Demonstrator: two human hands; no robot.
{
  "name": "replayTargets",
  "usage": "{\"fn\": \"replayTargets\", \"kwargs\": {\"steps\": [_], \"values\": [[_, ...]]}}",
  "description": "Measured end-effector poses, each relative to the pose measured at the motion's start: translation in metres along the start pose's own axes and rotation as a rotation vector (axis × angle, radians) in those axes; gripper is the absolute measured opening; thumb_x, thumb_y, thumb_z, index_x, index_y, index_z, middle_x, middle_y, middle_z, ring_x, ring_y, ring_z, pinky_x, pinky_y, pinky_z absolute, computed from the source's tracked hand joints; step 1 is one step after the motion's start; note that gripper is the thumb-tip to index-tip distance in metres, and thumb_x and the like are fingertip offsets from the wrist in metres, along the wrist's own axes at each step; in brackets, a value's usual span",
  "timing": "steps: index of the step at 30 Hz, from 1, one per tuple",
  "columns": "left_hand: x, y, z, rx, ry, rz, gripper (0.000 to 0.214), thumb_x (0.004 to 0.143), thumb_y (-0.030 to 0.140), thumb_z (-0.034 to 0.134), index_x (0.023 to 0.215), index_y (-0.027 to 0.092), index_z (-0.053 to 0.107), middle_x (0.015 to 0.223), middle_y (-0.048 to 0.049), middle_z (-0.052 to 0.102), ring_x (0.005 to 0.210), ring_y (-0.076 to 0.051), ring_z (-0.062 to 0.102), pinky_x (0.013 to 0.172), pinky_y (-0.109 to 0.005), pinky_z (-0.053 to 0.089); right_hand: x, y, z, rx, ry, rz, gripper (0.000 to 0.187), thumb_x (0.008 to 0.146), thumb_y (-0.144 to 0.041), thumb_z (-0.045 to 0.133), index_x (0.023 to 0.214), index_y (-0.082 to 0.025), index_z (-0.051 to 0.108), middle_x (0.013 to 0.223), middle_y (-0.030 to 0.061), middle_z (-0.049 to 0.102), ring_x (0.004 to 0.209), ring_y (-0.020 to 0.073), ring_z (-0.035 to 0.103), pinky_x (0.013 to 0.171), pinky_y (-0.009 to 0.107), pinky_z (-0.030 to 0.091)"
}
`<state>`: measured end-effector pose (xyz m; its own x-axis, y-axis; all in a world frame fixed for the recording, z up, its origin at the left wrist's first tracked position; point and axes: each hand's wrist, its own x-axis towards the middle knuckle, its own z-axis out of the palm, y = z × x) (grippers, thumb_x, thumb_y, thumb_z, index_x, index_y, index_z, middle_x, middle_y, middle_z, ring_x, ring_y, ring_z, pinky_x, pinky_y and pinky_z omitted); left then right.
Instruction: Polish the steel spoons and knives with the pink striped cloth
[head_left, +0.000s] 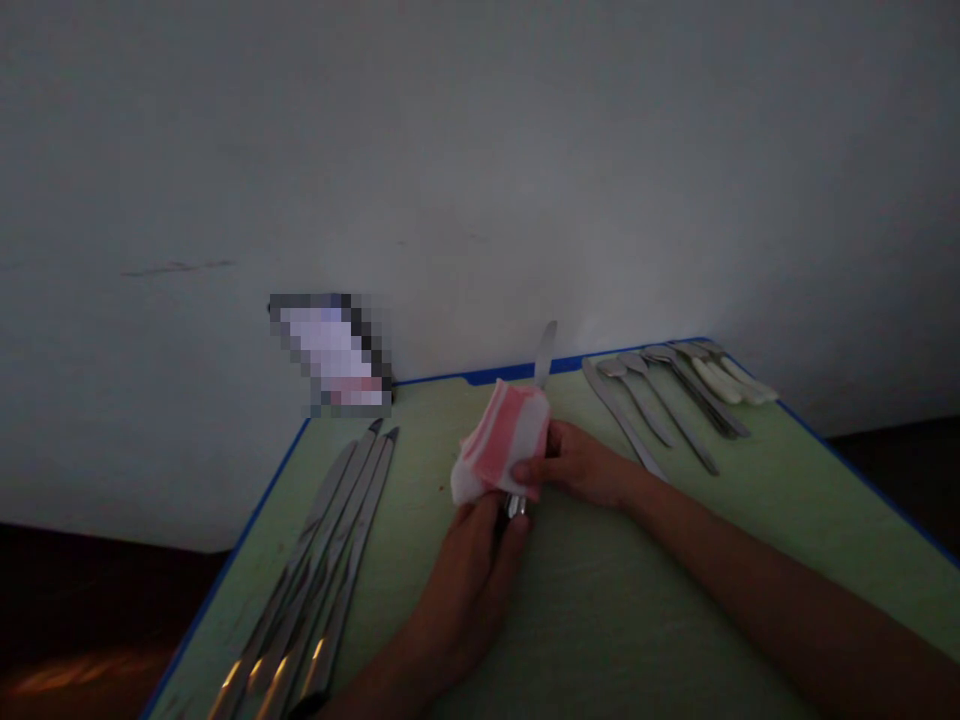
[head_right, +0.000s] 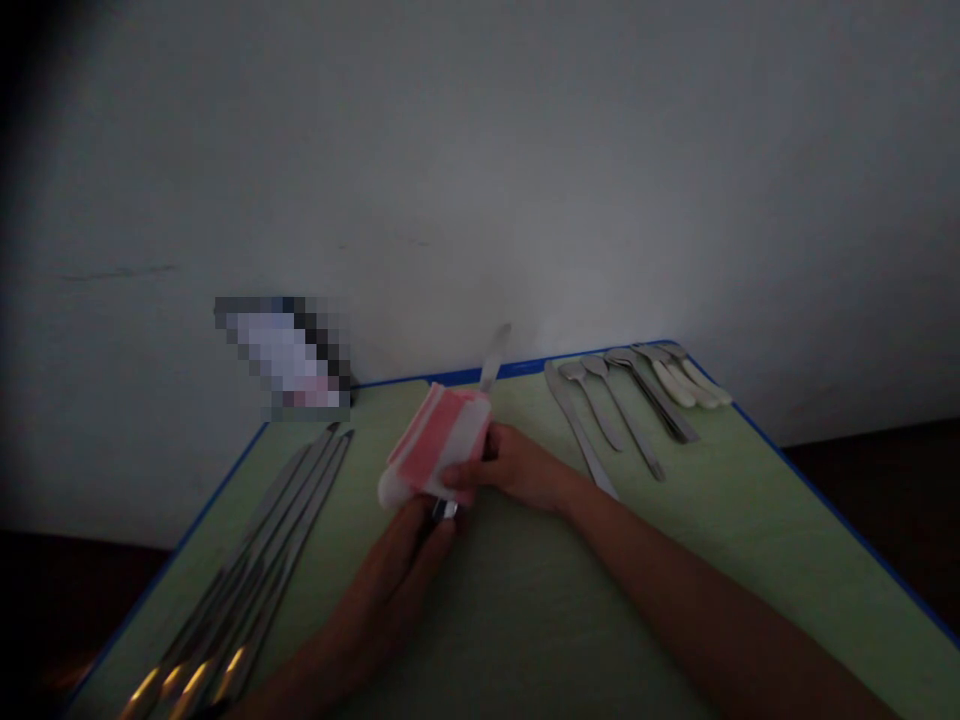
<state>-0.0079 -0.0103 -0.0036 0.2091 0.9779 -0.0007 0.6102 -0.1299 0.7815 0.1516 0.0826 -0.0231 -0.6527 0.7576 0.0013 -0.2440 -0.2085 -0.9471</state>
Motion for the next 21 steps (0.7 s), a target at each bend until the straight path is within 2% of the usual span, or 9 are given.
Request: {"fn": "replayTargets", "kwargs": {"steps": [4, 10, 16, 21], "values": [[-0.0008, -0.0002, -0.0019, -0.026, -0.027, 0.026, 0.021, 0.092, 0.034, 0.039, 0.095, 0.018, 0.052, 0.093, -0.0063, 0.061, 0.084, -0.02, 0.056, 0.077, -0.032, 0.044, -0.0004, -0.0001, 0.002, -0.02, 0.056, -0.003, 0.031, 0.063, -0.027, 0.075, 0.089, -0.014, 0.065, 0.088, 0.005, 0.068, 0.078, 0.0161, 0.061, 0.077, 0.032, 0.046], [0.0024, -0.0012, -0.0016, -0.014, -0.01, -0.01, 0.024, 0.092, 0.034, 0.038, 0.086, 0.018, 0.054, 0.082, -0.0042, 0.061, 0.076, -0.019, 0.056, 0.069, -0.029, 0.043, -0.0009, 0.0004, 0.0004, 0.003, 0.016, 0.015, 0.027, 0.063, -0.027, 0.074, 0.086, -0.014, 0.066, 0.083, 0.0041, 0.068, 0.075, 0.0143, 0.061, 0.077, 0.03, 0.045], [0.0035, 0.0001, -0.0016, -0.056, 0.009, -0.019, 0.03, 0.092, 0.034, 0.037, 0.071, 0.018, 0.05, 0.069, -0.0013, 0.058, 0.064, -0.015, 0.054, 0.06, -0.024, 0.04, -0.0021, 0.0004, -0.0003, 0.187, -0.025, 0.007, 0.023, 0.07, -0.03, 0.069, 0.085, -0.013, 0.065, 0.077, 0.002, 0.066, 0.071, 0.0113, 0.059, 0.074, 0.025, 0.045], [0.0043, 0.0009, -0.0023, -0.111, -0.026, -0.045, 0.038, 0.092, 0.034, 0.036, 0.062, 0.017, 0.052, 0.059, 0.0007, 0.055, 0.055, -0.013, 0.05, 0.054, -0.022, 0.037, -0.0048, -0.0043, -0.0016, 0.047, -0.137, 0.026, 0.02, 0.072, -0.031, 0.068, 0.077, -0.012, 0.065, 0.074, 0.0022, 0.066, 0.069, 0.0112, 0.059, 0.076, 0.027, 0.044]]}}
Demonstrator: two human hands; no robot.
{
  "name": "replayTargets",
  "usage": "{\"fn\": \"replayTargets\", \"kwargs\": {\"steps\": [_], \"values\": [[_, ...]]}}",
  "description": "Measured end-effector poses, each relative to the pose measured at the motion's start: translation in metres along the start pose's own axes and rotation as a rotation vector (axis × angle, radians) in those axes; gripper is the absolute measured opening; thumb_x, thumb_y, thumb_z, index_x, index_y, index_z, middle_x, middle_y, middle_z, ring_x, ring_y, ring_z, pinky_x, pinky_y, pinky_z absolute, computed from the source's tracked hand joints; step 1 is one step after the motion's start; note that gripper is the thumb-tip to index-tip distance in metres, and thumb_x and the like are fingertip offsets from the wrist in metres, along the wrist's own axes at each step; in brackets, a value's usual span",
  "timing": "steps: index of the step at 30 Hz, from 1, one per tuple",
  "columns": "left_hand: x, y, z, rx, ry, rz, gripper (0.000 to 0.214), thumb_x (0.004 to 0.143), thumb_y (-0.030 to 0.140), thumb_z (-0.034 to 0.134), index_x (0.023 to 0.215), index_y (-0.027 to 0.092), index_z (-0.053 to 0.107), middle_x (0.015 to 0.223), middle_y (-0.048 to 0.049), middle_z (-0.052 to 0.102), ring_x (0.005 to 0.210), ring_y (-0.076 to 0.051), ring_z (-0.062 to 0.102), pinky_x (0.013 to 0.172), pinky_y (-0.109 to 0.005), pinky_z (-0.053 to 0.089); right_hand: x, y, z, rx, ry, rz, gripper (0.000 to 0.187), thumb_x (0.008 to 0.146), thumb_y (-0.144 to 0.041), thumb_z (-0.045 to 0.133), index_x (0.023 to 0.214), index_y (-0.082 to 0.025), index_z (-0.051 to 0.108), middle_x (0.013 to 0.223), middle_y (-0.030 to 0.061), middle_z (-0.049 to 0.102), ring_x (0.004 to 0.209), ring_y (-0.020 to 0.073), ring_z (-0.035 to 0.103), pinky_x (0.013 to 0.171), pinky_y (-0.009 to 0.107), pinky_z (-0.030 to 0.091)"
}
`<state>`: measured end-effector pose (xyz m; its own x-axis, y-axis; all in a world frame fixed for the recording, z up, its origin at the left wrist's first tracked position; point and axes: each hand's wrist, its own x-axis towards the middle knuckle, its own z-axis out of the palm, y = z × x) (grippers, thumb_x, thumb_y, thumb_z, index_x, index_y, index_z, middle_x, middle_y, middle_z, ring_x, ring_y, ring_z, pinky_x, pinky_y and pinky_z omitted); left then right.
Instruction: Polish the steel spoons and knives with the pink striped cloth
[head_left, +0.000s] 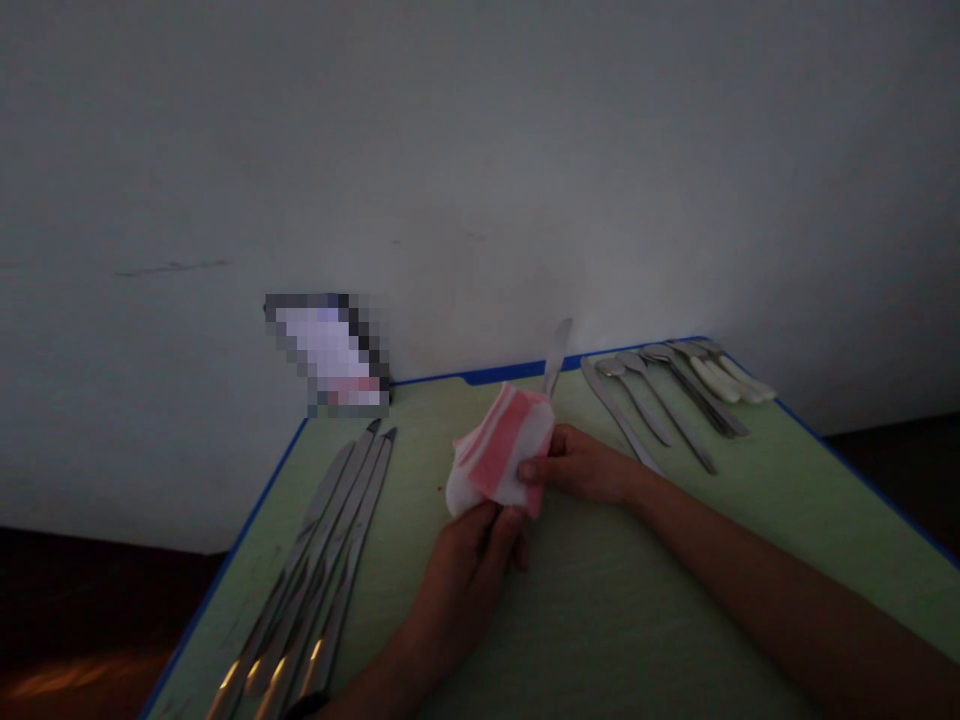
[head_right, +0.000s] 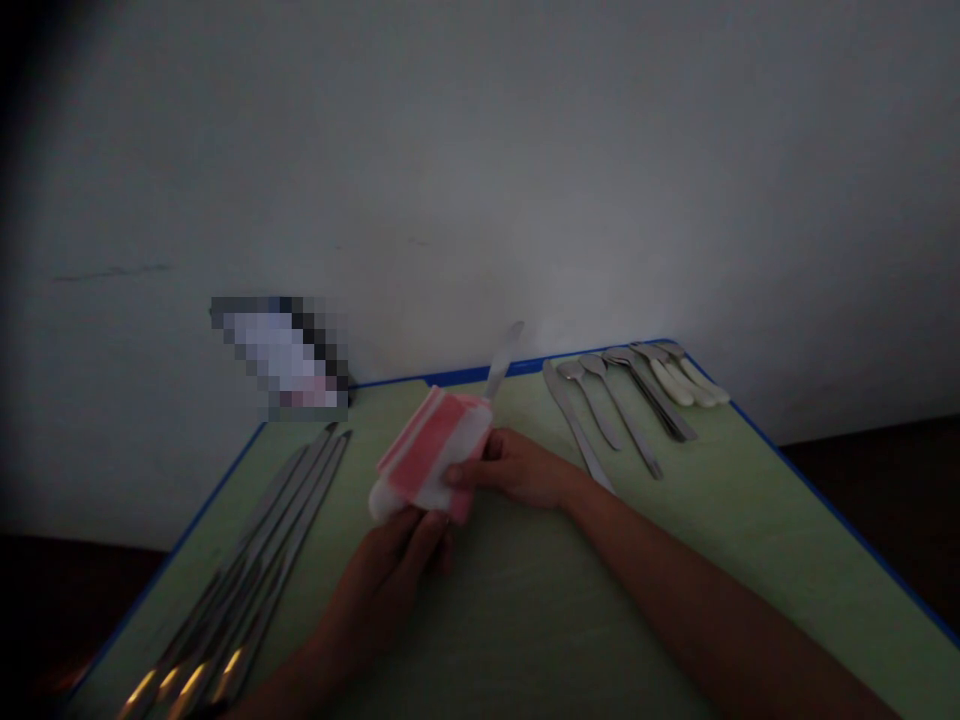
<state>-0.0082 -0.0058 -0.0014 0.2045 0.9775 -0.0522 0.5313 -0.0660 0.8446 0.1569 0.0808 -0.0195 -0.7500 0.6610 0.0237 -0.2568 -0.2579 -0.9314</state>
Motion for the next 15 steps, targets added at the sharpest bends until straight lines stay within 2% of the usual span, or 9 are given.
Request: {"fn": "replayTargets", "kwargs": {"steps": [6, 11, 13, 15], "values": [[0.0, 0.0013, -0.0001, -0.027, -0.005, -0.014, 0.038, 0.093, 0.033, 0.035, 0.065, 0.017, 0.056, 0.06, 0.0003, 0.059, 0.056, -0.013, 0.052, 0.056, -0.022, 0.038, 0.0004, -0.0016, -0.0033, -0.092, -0.059, 0.024, 0.02, 0.074, -0.032, 0.066, 0.079, -0.013, 0.066, 0.079, 0.0023, 0.067, 0.075, 0.0128, 0.06, 0.081, 0.029, 0.043], [-0.001, 0.0042, -0.0009, 0.012, -0.039, 0.009, 0.04, 0.094, 0.034, 0.034, 0.063, 0.018, 0.054, 0.059, 0.0009, 0.057, 0.055, -0.013, 0.052, 0.057, -0.022, 0.038, 0.0017, 0.0018, -0.0029, -0.044, -0.047, 0.034, 0.024, 0.074, -0.035, 0.065, 0.08, -0.012, 0.065, 0.078, 0.0023, 0.066, 0.074, 0.0126, 0.059, 0.079, 0.028, 0.043], [-0.0006, 0.0047, -0.0012, 0.047, -0.077, 0.036, 0.041, 0.094, 0.034, 0.035, 0.061, 0.018, 0.052, 0.058, 0.0012, 0.056, 0.055, -0.013, 0.051, 0.059, -0.022, 0.039, 0.0031, 0.0042, -0.0013, 0.042, 0.008, 0.047, 0.028, 0.076, -0.04, 0.063, 0.078, -0.012, 0.064, 0.074, 0.002, 0.065, 0.069, 0.0119, 0.058, 0.076, 0.028, 0.043], [0.0001, 0.0044, -0.0018, 0.088, -0.098, 0.082, 0.04, 0.094, 0.033, 0.035, 0.061, 0.018, 0.051, 0.06, 0.001, 0.056, 0.059, -0.013, 0.053, 0.062, -0.023, 0.039, 0.0057, 0.006, 0.001, 0.15, 0.118, 0.036, 0.03, 0.077, -0.043, 0.061, 0.079, -0.013, 0.063, 0.072, 0.0013, 0.063, 0.068, 0.0115, 0.057, 0.076, 0.028, 0.043]]}}
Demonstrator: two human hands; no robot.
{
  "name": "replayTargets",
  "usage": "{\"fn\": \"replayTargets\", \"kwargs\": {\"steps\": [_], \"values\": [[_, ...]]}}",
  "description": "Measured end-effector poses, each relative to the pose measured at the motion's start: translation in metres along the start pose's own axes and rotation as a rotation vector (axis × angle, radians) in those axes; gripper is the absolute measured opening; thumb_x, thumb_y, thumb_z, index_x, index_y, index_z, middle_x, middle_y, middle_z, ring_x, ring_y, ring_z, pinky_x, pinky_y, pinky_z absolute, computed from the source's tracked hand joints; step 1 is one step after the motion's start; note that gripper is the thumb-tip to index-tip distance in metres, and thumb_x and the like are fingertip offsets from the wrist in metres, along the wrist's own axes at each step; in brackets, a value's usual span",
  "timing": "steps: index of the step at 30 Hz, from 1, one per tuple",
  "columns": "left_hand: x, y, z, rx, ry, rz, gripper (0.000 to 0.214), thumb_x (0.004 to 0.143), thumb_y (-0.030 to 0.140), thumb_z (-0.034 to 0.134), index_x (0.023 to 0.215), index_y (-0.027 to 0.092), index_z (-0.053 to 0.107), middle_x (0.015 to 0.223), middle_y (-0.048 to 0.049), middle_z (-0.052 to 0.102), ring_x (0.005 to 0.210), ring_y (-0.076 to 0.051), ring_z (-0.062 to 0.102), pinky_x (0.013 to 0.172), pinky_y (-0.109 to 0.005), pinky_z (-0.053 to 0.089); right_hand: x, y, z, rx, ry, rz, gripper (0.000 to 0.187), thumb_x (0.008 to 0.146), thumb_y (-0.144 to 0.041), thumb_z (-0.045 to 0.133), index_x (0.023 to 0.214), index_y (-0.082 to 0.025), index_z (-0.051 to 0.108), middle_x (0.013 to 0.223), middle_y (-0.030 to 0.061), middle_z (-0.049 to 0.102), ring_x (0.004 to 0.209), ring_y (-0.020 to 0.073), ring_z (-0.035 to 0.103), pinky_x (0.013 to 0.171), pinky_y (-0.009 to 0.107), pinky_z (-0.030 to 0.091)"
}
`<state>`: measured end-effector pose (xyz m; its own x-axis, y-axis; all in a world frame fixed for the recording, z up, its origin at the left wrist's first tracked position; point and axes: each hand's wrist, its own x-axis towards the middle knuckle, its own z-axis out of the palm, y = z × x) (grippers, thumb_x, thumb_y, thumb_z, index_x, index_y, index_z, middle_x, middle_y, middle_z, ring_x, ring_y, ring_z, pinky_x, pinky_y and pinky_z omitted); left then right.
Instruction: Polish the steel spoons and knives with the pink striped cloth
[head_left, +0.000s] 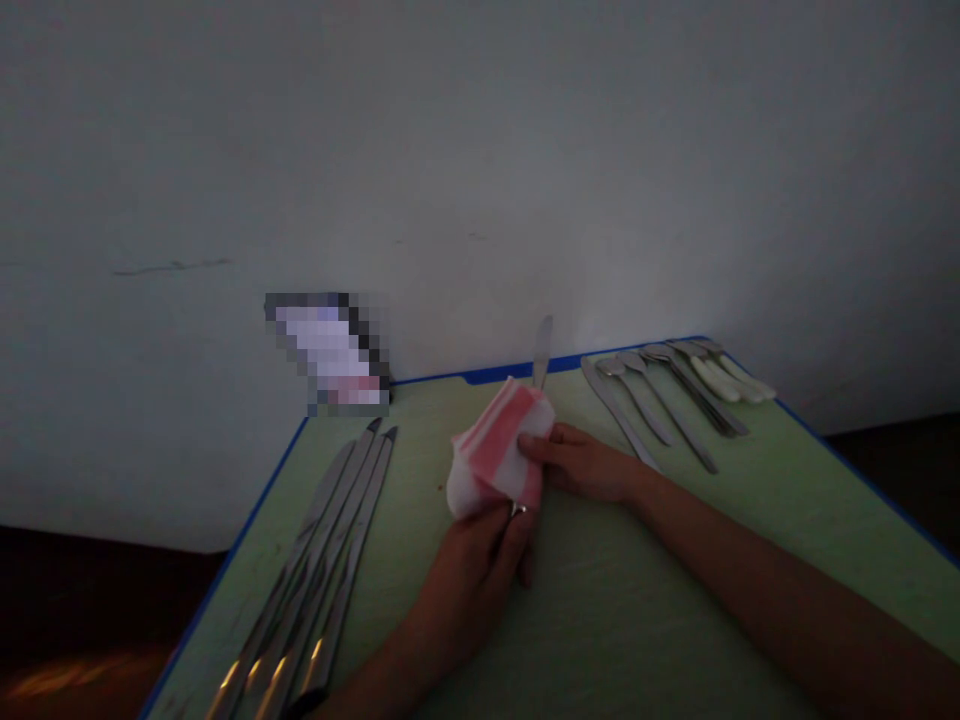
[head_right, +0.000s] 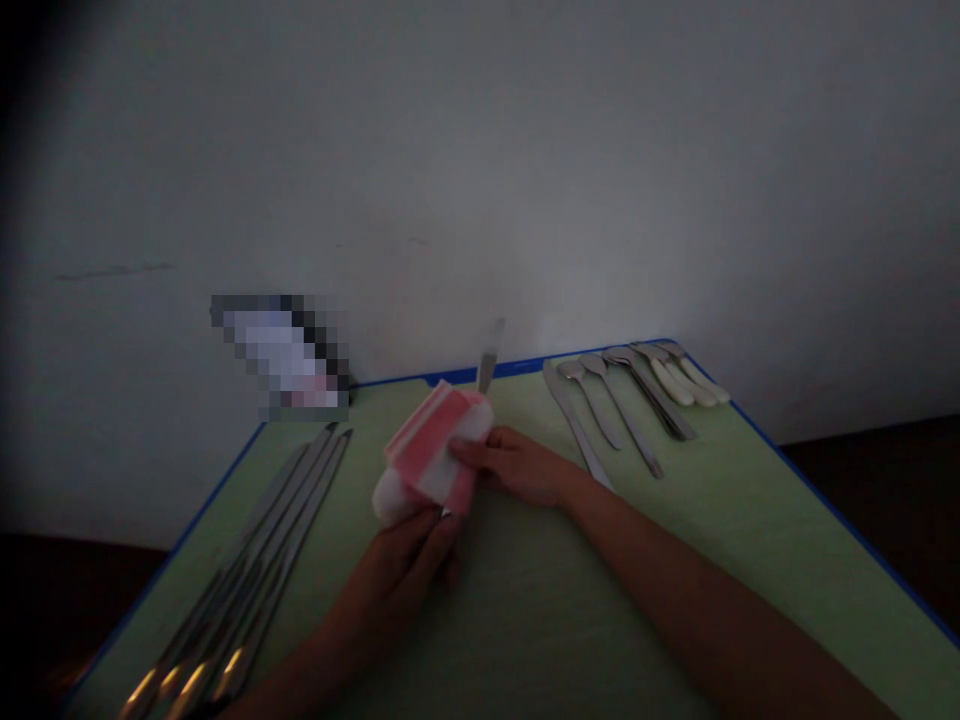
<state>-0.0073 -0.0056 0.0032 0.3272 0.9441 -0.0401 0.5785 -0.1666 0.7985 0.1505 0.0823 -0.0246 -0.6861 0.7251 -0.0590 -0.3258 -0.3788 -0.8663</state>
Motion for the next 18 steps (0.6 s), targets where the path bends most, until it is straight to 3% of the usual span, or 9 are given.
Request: {"fn": "replayTargets", "kwargs": {"steps": [3, 8, 14, 18], "values": [[0.0005, -0.0022, -0.0012, 0.068, -0.003, 0.034, 0.04, 0.094, 0.032, 0.035, 0.06, 0.018, 0.052, 0.062, 0.0002, 0.056, 0.066, -0.014, 0.054, 0.066, -0.023, 0.039, 0.0043, 0.0001, 0.0041, 0.131, 0.136, -0.045, 0.028, 0.075, -0.042, 0.063, 0.08, -0.014, 0.061, 0.073, 0.0017, 0.063, 0.07, 0.0124, 0.058, 0.079, 0.029, 0.043], [-0.0016, -0.0039, -0.0038, 0.114, -0.083, 0.076, 0.041, 0.092, 0.03, 0.038, 0.055, 0.018, 0.053, 0.056, 0.0006, 0.054, 0.066, -0.015, 0.053, 0.068, -0.025, 0.04, 0.0073, -0.0043, 0.0072, 0.247, 0.219, -0.104, 0.025, 0.074, -0.036, 0.066, 0.086, -0.015, 0.061, 0.078, 0.0023, 0.065, 0.074, 0.0139, 0.059, 0.079, 0.03, 0.045], [-0.0012, -0.001, -0.0055, -0.019, -0.053, 0.022, 0.022, 0.09, 0.028, 0.042, 0.078, 0.019, 0.058, 0.079, -0.0021, 0.061, 0.078, -0.017, 0.055, 0.07, -0.026, 0.042, 0.0031, -0.0028, 0.0032, 0.14, 0.082, -0.042, 0.024, 0.073, -0.035, 0.067, 0.082, -0.013, 0.062, 0.075, 0.0023, 0.065, 0.071, 0.0119, 0.058, 0.075, 0.027, 0.045], [0.0009, -0.0019, -0.0041, -0.086, -0.042, -0.017, 0.028, 0.095, 0.031, 0.033, 0.08, 0.019, 0.054, 0.073, -0.0011, 0.062, 0.072, -0.016, 0.056, 0.068, -0.025, 0.042, 0.0017, -0.0002, 0.0029, 0.086, 0.04, -0.019, 0.025, 0.073, -0.034, 0.067, 0.083, -0.011, 0.063, 0.075, 0.0032, 0.066, 0.074, 0.0124, 0.059, 0.077, 0.027, 0.044]]}}
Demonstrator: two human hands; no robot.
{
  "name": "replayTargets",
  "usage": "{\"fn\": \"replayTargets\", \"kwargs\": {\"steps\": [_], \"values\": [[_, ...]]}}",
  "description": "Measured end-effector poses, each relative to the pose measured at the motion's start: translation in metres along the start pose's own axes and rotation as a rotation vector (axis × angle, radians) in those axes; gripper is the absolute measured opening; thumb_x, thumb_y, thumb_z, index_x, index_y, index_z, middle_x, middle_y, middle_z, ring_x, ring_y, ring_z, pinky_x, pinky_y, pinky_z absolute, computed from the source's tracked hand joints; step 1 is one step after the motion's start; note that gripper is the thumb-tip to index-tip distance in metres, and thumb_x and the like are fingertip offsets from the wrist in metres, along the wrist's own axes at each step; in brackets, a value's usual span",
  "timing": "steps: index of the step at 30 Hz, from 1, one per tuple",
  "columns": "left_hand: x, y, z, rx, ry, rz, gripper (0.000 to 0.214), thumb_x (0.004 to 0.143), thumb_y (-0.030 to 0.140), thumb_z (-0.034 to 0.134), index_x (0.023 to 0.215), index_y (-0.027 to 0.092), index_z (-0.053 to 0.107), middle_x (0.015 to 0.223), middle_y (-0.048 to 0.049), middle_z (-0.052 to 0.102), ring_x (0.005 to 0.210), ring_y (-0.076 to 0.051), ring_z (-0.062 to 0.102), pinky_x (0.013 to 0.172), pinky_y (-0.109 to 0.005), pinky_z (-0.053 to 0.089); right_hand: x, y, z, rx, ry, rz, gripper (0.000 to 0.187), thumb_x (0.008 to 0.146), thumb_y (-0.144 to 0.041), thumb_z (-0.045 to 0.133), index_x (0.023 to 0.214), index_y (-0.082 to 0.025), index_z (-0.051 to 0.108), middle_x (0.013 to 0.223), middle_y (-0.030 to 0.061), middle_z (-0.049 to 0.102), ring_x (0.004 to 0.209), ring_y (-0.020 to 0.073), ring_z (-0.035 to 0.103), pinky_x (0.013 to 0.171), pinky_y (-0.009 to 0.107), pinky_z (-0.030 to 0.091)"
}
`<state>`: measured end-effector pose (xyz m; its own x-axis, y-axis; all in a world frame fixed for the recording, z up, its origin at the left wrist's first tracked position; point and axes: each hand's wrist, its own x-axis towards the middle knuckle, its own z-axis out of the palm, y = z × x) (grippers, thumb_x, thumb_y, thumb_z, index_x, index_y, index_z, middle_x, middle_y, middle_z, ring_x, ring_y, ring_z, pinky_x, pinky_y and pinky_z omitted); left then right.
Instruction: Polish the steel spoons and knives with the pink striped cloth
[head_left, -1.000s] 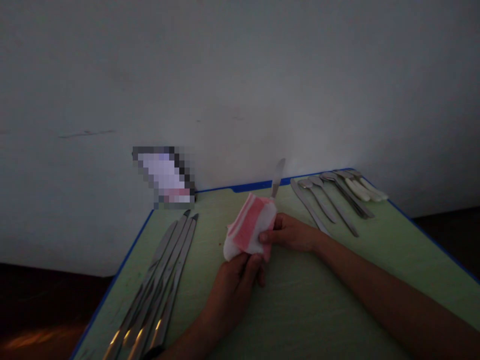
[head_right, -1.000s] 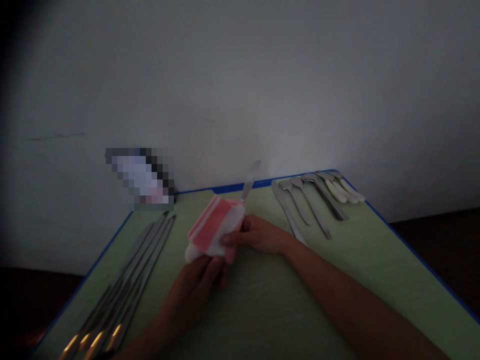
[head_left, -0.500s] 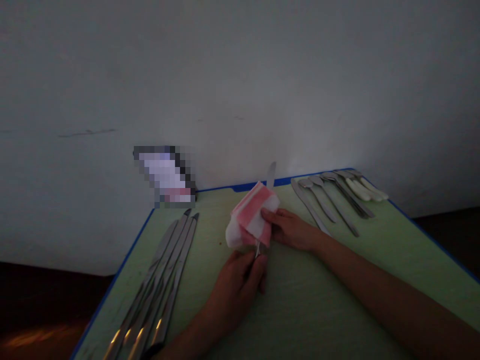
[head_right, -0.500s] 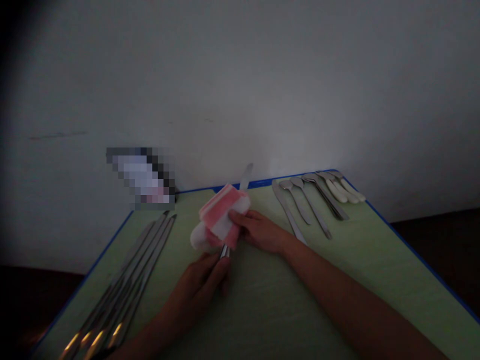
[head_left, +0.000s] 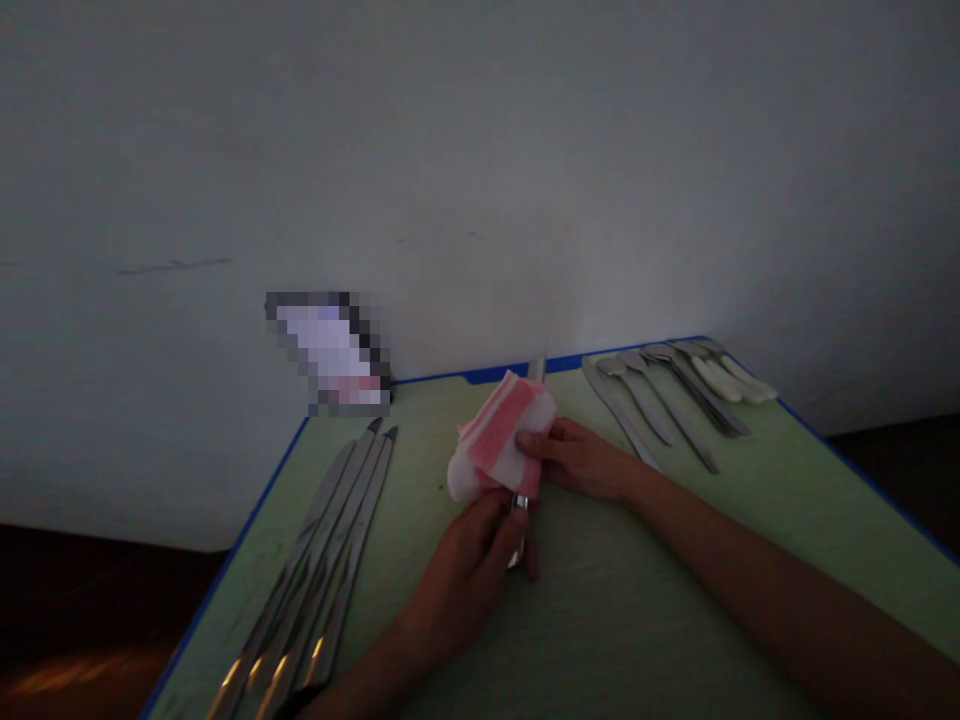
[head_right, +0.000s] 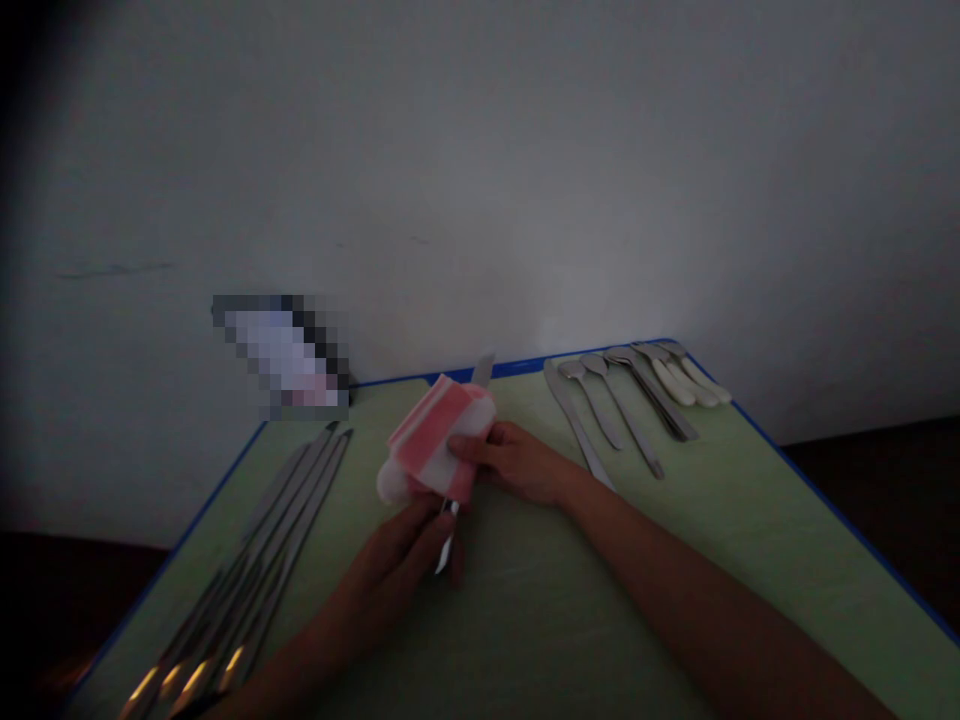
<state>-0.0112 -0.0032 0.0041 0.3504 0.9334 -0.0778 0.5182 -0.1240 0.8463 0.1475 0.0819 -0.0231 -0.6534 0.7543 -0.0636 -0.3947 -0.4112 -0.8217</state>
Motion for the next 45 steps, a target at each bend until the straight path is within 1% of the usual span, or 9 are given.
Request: {"fn": "replayTargets", "kwargs": {"steps": [3, 8, 12, 17, 25, 31, 36, 41, 45], "values": [[0.0, 0.0, 0.002, 0.108, -0.007, 0.043, 0.028, 0.094, 0.03, 0.036, 0.074, 0.019, 0.052, 0.067, 0.0001, 0.06, 0.073, -0.017, 0.055, 0.071, -0.027, 0.041, 0.002, 0.0, 0.002, 0.058, 0.052, -0.028, 0.023, 0.075, -0.034, 0.065, 0.084, -0.012, 0.063, 0.076, 0.0028, 0.066, 0.073, 0.0125, 0.06, 0.077, 0.027, 0.045], [-0.001, 0.002, 0.002, 0.254, -0.03, 0.097, 0.028, 0.093, 0.028, 0.037, 0.074, 0.02, 0.057, 0.067, 0.0006, 0.062, 0.073, -0.018, 0.054, 0.071, -0.028, 0.041, 0.014, -0.006, -0.003, 0.354, 0.279, -0.17, 0.013, 0.081, -0.026, 0.057, 0.09, -0.017, 0.061, 0.079, 0.0007, 0.067, 0.073, 0.0126, 0.06, 0.074, 0.025, 0.049], [-0.002, 0.0, 0.005, 0.338, 0.038, 0.098, 0.025, 0.091, 0.027, 0.038, 0.095, 0.018, 0.061, 0.079, -0.0034, 0.064, 0.074, -0.019, 0.056, 0.073, -0.03, 0.043, 0.021, -0.014, -0.013, 0.504, 0.422, -0.256, 0.011, 0.084, -0.025, 0.05, 0.081, -0.019, 0.059, 0.071, -0.0014, 0.065, 0.066, 0.0122, 0.059, 0.064, 0.024, 0.05], [-0.006, -0.006, 0.011, 0.396, 0.097, 0.117, 0.029, 0.09, 0.024, 0.04, 0.114, 0.016, 0.054, 0.095, -0.0069, 0.065, 0.085, -0.021, 0.057, 0.08, -0.035, 0.044, 0.018, -0.018, -0.014, 0.436, 0.364, -0.231, 0.02, 0.082, -0.033, 0.052, 0.068, -0.019, 0.054, 0.06, -0.0024, 0.059, 0.053, 0.0112, 0.051, 0.05, 0.023, 0.045], [-0.008, -0.002, 0.011, 0.458, 0.082, 0.114, 0.033, 0.086, 0.031, 0.049, 0.115, 0.016, 0.053, 0.094, -0.0082, 0.064, 0.087, -0.024, 0.056, 0.083, -0.039, 0.043, 0.012, -0.009, -0.009, 0.316, 0.291, -0.074, 0.012, 0.076, -0.028, 0.06, 0.076, -0.017, 0.056, 0.066, -0.0021, 0.06, 0.061, 0.0121, 0.055, 0.062, 0.026, 0.046], [-0.007, 0.001, 0.006, 0.43, 0.022, 0.114, 0.03, 0.092, 0.034, 0.037, 0.112, 0.016, 0.052, 0.093, -0.0076, 0.063, 0.087, -0.024, 0.054, 0.082, -0.04, 0.042, 0.012, -0.008, -0.008, 0.254, 0.199, -0.082, 0.033, 0.079, -0.046, 0.056, 0.088, -0.015, 0.059, 0.081, 0.0036, 0.065, 0.072, 0.0147, 0.059, 0.066, 0.027, 0.048], [-0.007, 0.001, 0.005, 0.45, -0.004, 0.138, 0.028, 0.094, 0.031, 0.033, 0.109, 0.017, 0.052, 0.095, -0.008, 0.064, 0.086, -0.023, 0.057, 0.083, -0.04, 0.042, 0.015, -0.012, -0.006, 0.317, 0.268, -0.145, 0.04, 0.077, -0.058, 0.053, 0.086, -0.019, 0.058, 0.077, 0.0019, 0.065, 0.076, 0.0162, 0.06, 0.069, 0.028, 0.049], [-0.013, 0.002, 0.009, 0.52, -0.022, 0.259, 0.028, 0.092, 0.027, 0.037, 0.115, 0.015, 0.047, 0.092, -0.0094, 0.065, 0.082, -0.023, 0.06, 0.084, -0.041, 0.042, 0.015, -0.02, -0.007, 0.441, 0.385, -0.215, 0.034, 0.079, -0.056, 0.051, 0.075, -0.022, 0.055, 0.064, -0.0026, 0.062, 0.072, 0.0154, 0.06, 0.068, 0.027, 0.049], [-0.016, 0.003, 0.009, 0.513, -0.054, 0.27, 0.029, 0.091, 0.025, 0.037, 0.115, 0.012, 0.047, 0.091, -0.0097, 0.065, 0.08, -0.023, 0.06, 0.085, -0.041, 0.042, 0.014, -0.021, -0.007, 0.484, 0.388, -0.261, 0.032, 0.083, -0.052, 0.047, 0.073, -0.022, 0.055, 0.062, -0.0039, 0.06, 0.063, 0.0129, 0.057, 0.067, 0.026, 0.049]]}}
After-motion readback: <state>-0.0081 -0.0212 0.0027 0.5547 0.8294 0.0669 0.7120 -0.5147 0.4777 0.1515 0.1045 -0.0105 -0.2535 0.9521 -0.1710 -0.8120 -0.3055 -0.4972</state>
